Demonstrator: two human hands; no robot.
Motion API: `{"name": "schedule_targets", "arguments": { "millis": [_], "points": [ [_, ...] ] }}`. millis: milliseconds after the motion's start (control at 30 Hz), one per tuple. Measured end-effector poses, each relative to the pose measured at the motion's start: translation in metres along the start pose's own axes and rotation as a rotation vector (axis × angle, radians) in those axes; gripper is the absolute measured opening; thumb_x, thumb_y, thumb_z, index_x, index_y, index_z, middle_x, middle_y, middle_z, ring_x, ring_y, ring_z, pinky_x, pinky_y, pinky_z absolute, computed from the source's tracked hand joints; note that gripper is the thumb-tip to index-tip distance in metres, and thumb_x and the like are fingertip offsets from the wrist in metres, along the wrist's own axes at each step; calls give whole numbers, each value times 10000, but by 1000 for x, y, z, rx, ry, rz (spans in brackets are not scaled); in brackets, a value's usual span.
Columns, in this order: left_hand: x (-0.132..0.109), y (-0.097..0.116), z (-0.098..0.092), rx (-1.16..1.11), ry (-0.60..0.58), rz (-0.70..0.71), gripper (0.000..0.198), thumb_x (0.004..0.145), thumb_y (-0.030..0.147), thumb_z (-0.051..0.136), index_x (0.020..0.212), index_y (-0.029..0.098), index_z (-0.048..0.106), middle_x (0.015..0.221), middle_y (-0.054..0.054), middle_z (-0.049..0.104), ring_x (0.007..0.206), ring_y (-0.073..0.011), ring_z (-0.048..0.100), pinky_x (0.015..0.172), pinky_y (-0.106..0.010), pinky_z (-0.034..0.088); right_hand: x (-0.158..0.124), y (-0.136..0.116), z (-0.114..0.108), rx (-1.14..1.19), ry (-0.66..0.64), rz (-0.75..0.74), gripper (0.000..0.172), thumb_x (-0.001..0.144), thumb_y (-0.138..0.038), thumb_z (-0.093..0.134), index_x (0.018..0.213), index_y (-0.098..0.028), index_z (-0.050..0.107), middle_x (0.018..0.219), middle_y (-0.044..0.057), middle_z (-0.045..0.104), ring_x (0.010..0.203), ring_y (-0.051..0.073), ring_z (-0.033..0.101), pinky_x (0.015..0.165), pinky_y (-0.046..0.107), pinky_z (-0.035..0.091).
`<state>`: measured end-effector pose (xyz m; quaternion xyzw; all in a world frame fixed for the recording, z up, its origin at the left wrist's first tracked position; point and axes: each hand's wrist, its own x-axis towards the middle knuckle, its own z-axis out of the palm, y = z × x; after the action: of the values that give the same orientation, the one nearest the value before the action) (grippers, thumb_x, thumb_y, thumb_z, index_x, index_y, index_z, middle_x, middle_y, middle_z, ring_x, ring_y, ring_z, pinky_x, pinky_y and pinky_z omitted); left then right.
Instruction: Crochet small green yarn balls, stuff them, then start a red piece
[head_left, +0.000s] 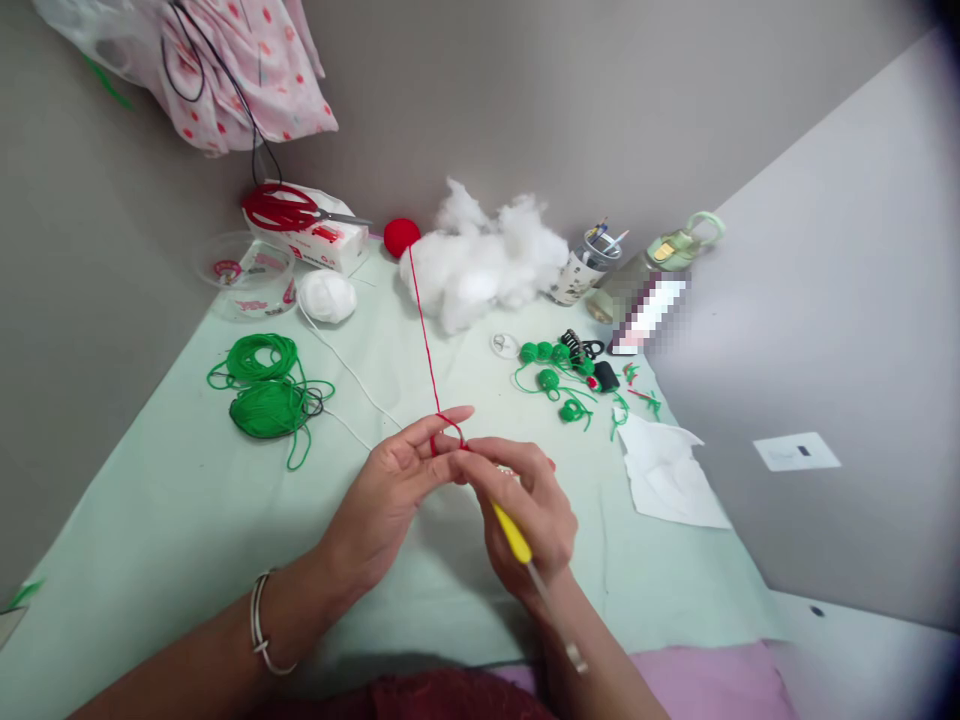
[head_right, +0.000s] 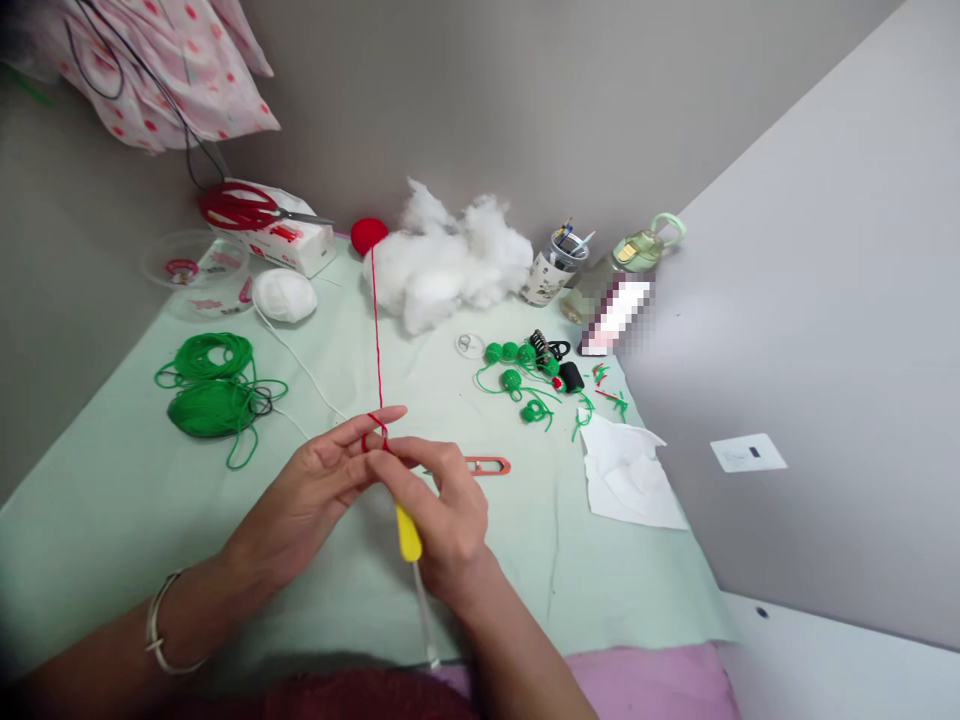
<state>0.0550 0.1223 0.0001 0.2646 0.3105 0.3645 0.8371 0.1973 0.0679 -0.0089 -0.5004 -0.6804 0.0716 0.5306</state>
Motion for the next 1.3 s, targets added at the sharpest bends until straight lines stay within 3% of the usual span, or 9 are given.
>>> {"name": "schedule_targets", "arguments": {
  "millis": [100, 267, 367, 500, 667, 867, 1033, 1133, 1300],
  "points": [
    [1, 2, -1, -94, -19, -83, 363, 825, 266, 825, 1178, 199, 774, 891, -21, 728, 854, -124, 622, 871, -266, 492, 0, 0, -2, 15, 29, 11, 409, 955, -52, 608, 1246, -309, 736, 1104, 71, 738, 953, 197, 710, 767, 342, 606],
    [2, 7, -2, -124, 22, -95, 296, 830, 230, 810, 1120, 168, 800, 816, 1, 691, 768, -92, 607, 829, -236, 499, 12, 1, -7, 447, 185, 333, 194, 985, -172, 614, 1022, -263, 782, 892, 30, 729, 699, 148, 670, 646, 315, 566],
    [1, 8, -1, -55, 26, -32, 291, 828, 248, 814, 1114, 197, 802, 795, 17, 677, 763, -97, 611, 824, -239, 495, 16, 4, -7, 643, 143, 482, 154, 990, -261, 622, 1007, -255, 775, 855, 23, 716, 614, 130, 652, 575, 289, 555],
    [-1, 2, 3, 41, 68, 112, 429, 816, 212, 833, 1234, 260, 748, 822, 32, 691, 836, -112, 626, 868, -241, 484, 8, 3, 0, 361, 39, 337, 234, 998, -197, 593, 1115, -298, 769, 912, 39, 719, 733, 159, 688, 640, 309, 584],
    [0, -3, 3, -149, -31, -100, 408, 830, 245, 821, 1230, 201, 753, 926, -19, 723, 876, -122, 635, 863, -244, 506, -2, 0, -1, -137, 33, -37, 410, 958, -72, 593, 1234, -339, 738, 1122, 78, 723, 971, 210, 699, 785, 362, 594],
    [3, 4, -1, -183, -20, -92, 305, 855, 181, 776, 1159, 176, 786, 847, -2, 690, 777, -86, 603, 815, -208, 517, 12, 1, -7, 334, 102, 302, 247, 994, -157, 583, 1063, -303, 770, 874, 25, 685, 774, 176, 651, 680, 335, 537],
    [1, 1, 0, -179, -45, -46, 47, 828, 189, 807, 862, 158, 802, 842, -3, 696, 760, -90, 616, 779, -199, 531, 21, 3, -16, 414, -148, 364, 214, 970, -205, 639, 1107, -314, 761, 959, 34, 695, 835, 177, 661, 732, 332, 567],
    [1, 3, 0, -247, 10, -56, 69, 784, 187, 848, 794, 172, 782, 808, 14, 679, 716, -86, 615, 734, -195, 539, 39, 42, -44, 206, -276, 382, 374, 889, -275, 743, 1258, -299, 688, 1135, 63, 706, 957, 209, 682, 834, 381, 592],
    [1, 4, 0, -247, -1, -88, 88, 787, 199, 851, 817, 159, 779, 794, 7, 651, 719, -91, 602, 720, -194, 539, 91, 168, -125, -362, 197, 469, 537, 816, -539, 733, 1226, -214, 613, 1243, 154, 629, 1194, 357, 607, 980, 577, 527]
  ]
}}
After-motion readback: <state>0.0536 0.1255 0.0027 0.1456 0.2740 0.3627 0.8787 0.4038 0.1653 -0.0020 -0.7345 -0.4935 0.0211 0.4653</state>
